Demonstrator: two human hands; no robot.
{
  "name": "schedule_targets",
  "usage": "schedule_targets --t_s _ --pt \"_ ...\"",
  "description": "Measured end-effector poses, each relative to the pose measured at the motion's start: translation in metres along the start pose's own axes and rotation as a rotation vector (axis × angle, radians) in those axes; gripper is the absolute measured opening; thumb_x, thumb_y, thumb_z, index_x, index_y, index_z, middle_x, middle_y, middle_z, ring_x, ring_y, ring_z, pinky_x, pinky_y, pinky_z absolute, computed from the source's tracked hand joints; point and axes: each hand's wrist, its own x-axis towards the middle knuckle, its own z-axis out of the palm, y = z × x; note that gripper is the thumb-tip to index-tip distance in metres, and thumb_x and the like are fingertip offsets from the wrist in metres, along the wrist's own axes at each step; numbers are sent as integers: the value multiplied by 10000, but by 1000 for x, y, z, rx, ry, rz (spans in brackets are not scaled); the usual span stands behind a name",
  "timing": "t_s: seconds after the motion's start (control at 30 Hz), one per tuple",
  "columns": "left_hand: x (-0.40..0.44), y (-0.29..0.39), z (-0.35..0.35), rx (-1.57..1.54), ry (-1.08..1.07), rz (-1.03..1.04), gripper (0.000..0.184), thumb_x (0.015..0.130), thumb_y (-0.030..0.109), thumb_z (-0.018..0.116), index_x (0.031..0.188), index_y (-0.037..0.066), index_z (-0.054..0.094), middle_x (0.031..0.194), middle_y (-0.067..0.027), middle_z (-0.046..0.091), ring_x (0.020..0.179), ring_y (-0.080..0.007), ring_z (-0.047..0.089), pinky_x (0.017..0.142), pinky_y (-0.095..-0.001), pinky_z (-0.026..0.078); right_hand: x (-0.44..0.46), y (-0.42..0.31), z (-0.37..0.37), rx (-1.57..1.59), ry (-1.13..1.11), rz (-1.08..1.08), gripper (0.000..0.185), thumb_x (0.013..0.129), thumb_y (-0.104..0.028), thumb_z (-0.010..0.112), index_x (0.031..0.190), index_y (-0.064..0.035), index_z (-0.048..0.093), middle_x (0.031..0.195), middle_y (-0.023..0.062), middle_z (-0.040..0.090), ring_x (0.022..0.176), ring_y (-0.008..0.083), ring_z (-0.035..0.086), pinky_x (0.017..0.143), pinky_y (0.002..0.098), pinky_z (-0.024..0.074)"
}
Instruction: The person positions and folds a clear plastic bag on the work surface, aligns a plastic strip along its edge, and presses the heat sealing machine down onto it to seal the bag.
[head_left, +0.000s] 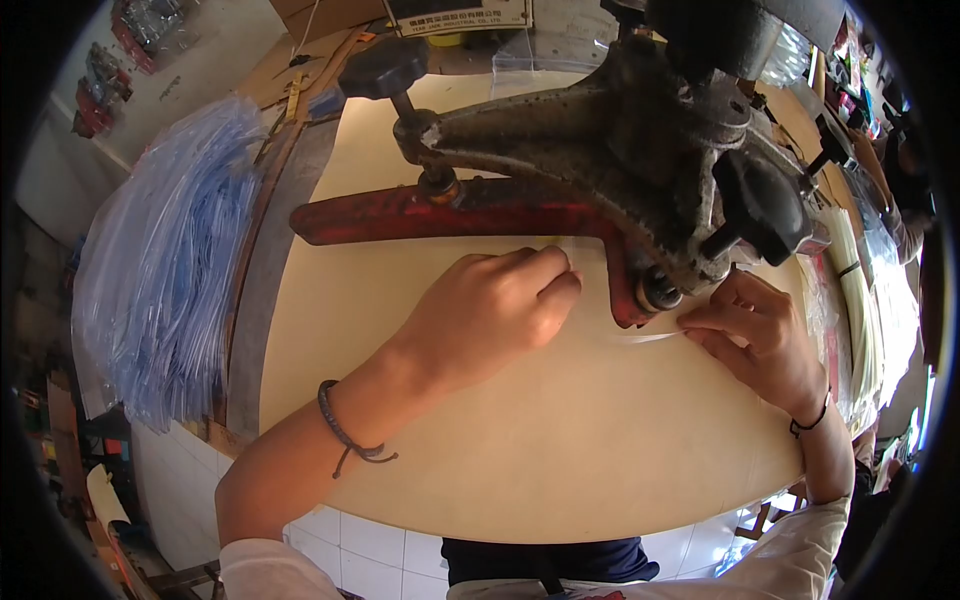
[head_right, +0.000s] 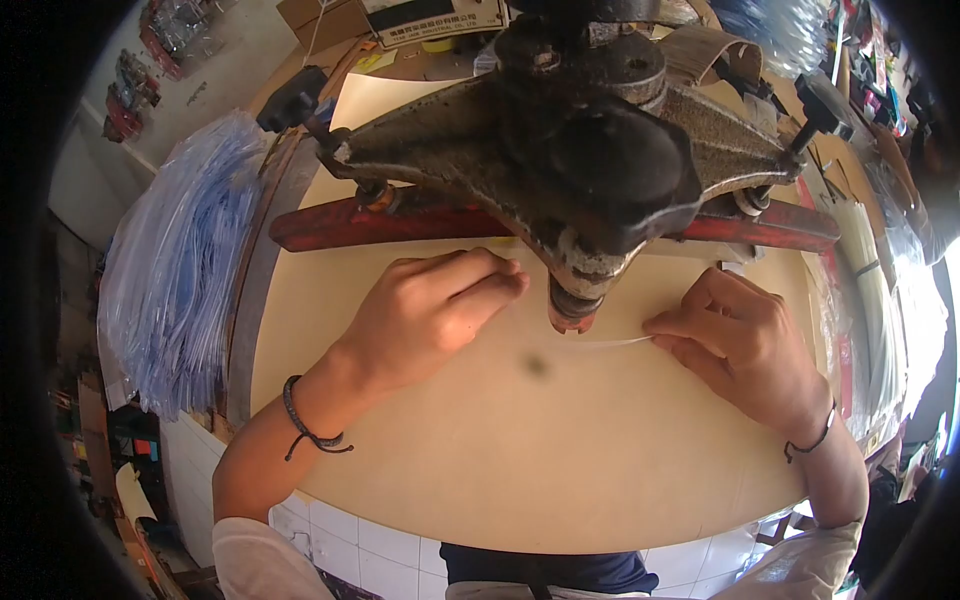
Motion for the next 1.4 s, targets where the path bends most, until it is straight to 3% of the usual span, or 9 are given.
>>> schedule_targets --t_s 1.03,1.13,1.27,1.37,1.4 --pt "6 1 -7 -47 -3 -15 183 805 -10 725 987 15 720 959 -67 679 769 -228 709 670 -341 610 0 2 -2 16 -7 -34 171 810 -65 791 974 -110 783 839 52 583 749 234 637 649 359 522" --pt "1 7 -4 22 7 -33 185 823 32 750 1002 17 705 956 -66 664 733 -244 691 651 -359 597 -2 6 -2 4 -13 -66 191 806 -59 787 989 -113 772 853 54 589 764 241 639 662 364 526" --pt "2 12 -7 -1 -122 -266 239 836 148 786 1008 15 687 978 -118 689 716 -306 691 626 -391 590 -4 7 -5 -26 -26 -90 211 802 -46 776 1000 -112 751 883 53 606 780 251 646 674 375 533" --pt "4 11 -7 90 -174 -270 412 946 323 678 1201 -1 691 804 -116 693 639 -251 699 570 -353 590 -6 9 -11 -54 -29 -84 207 803 -46 772 1000 -102 738 912 59 614 796 256 656 683 381 541" --pt "5 11 -7 88 -175 -263 423 947 326 674 1217 0 687 766 -113 693 625 -252 697 564 -360 586 -6 10 -12 -67 -29 -79 204 804 -47 771 998 -98 735 922 61 617 803 258 660 687 382 543"
